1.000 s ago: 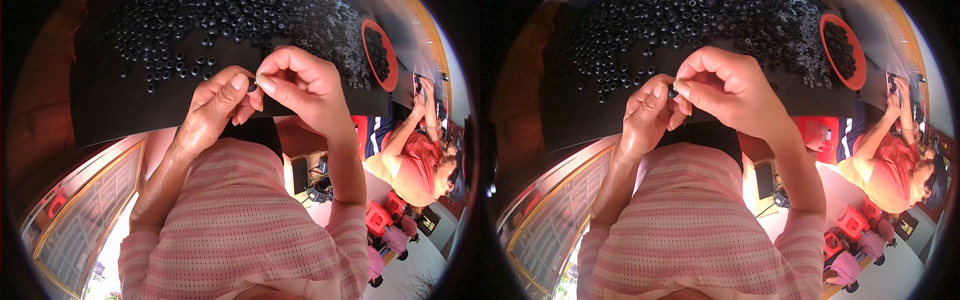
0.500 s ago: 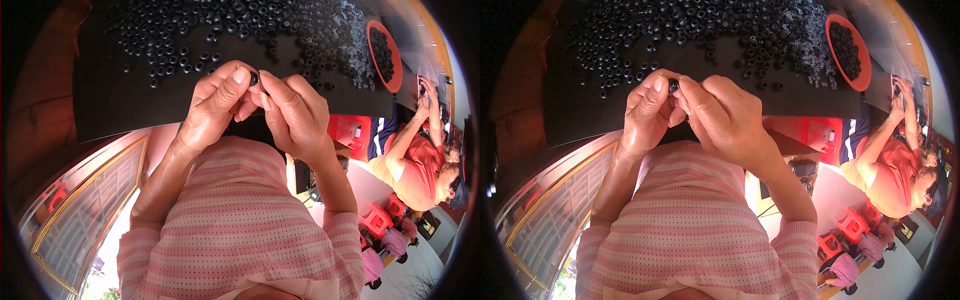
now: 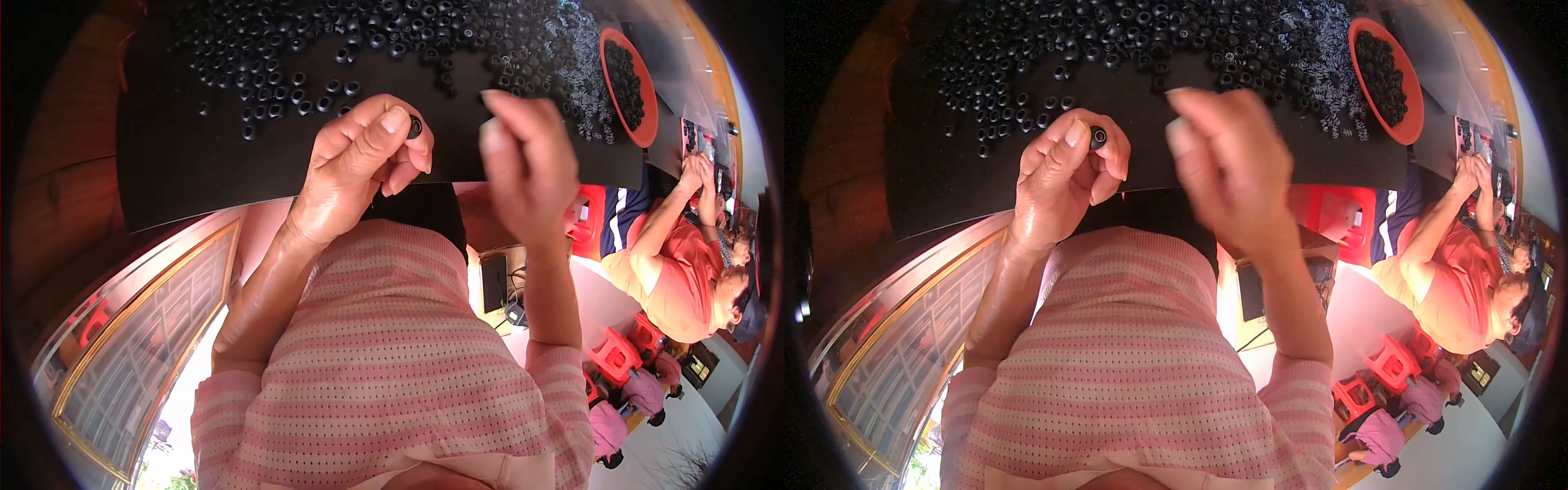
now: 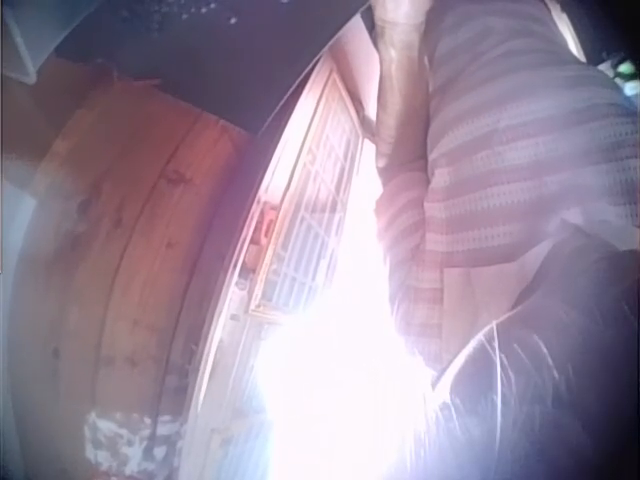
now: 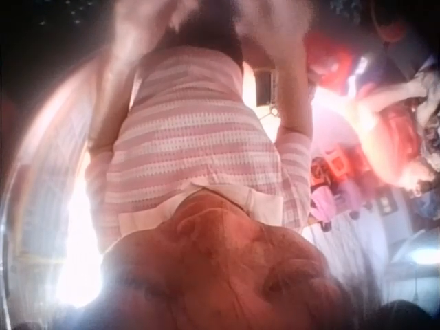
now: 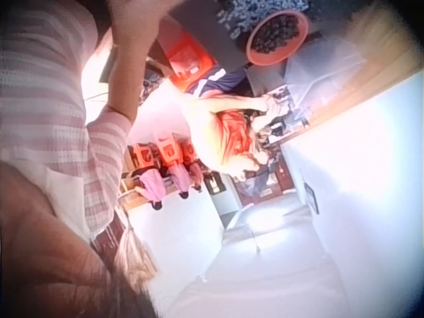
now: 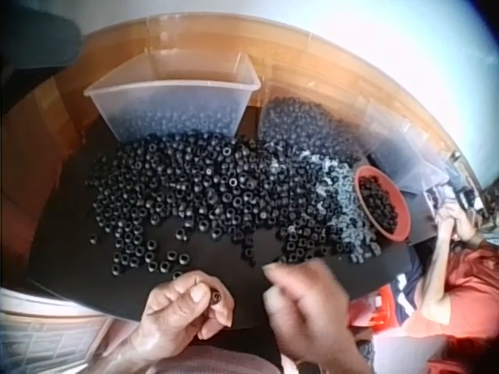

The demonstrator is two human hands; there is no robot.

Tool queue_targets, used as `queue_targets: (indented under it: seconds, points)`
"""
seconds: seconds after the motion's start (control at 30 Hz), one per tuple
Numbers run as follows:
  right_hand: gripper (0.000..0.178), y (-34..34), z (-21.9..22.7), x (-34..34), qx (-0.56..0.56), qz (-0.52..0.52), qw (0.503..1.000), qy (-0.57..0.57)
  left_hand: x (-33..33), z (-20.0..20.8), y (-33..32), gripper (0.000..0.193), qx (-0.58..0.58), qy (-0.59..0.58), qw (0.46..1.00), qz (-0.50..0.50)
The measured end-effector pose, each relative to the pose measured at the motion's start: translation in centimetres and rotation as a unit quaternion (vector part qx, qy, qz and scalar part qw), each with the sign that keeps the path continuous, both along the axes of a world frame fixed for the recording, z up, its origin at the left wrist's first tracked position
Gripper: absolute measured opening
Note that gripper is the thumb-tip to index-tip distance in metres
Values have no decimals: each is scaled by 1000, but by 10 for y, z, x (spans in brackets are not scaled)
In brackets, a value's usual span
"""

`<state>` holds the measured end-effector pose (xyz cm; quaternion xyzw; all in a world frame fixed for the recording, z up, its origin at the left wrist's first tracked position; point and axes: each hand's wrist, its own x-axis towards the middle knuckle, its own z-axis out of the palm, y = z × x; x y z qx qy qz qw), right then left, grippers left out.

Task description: The person sorts small plastic rings by hand, moving them from a storage bin into a plastic bowl.

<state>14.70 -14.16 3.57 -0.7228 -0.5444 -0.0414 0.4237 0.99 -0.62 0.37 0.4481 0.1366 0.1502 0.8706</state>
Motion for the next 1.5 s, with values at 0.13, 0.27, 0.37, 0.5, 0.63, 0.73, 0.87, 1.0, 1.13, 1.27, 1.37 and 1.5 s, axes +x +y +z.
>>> queue_targets:
  seconds: [0.13, 0.27, 0.37, 0.5, 0.63, 0.73, 0.87, 1.0, 1.13, 1.27, 1.37, 1.5]
  points:
    - [17, -1, -9, 22, -49, -30, 998, -6, 0, 0, 1, 35, -4, -27, 1000, -9]
    - [14, 8, -18, 20, -73, -7, 995, -66, 0, -1, 1, 34, -11, -30, 999, -11]
    - [13, 17, -16, 21, -92, -45, 986, -135, 0, -1, 2, 35, 11, -29, 999, -29]
    - [12, 28, -21, 21, -124, -44, 973, -187, 0, -1, 2, 33, -12, -25, 999, -17]
    - [13, 26, -17, 25, -119, -30, 980, -156, 1, -2, 2, 31, -12, -31, 999, -17]
    - [11, 20, 1, 15, -62, 2, 998, 15, 1, -2, 2, 30, -10, -34, 999, -15]
    - [18, 15, 15, -4, -13, 51, 974, 218, 0, -2, 3, 29, -11, -26, 999, -24]
    - [22, 14, 19, -4, 14, 68, 984, 166, 0, -2, 2, 28, -20, -43, 999, -15]
    - [23, 14, 5, -13, 1, 119, 976, 184, -1, 2, -1, 27, -26, -24, 999, 9]
    - [18, 12, 3, -15, 38, 106, 963, 244, -1, 0, 1, 27, -12, -30, 999, -9]
    - [14, 16, -1, -11, 67, 158, 974, 147, 0, 1, 0, 27, -23, -27, 999, -2]
    - [14, 18, -1, -12, 75, 156, 980, 93, -1, 3, 1, 27, -17, -4, 1000, -15]
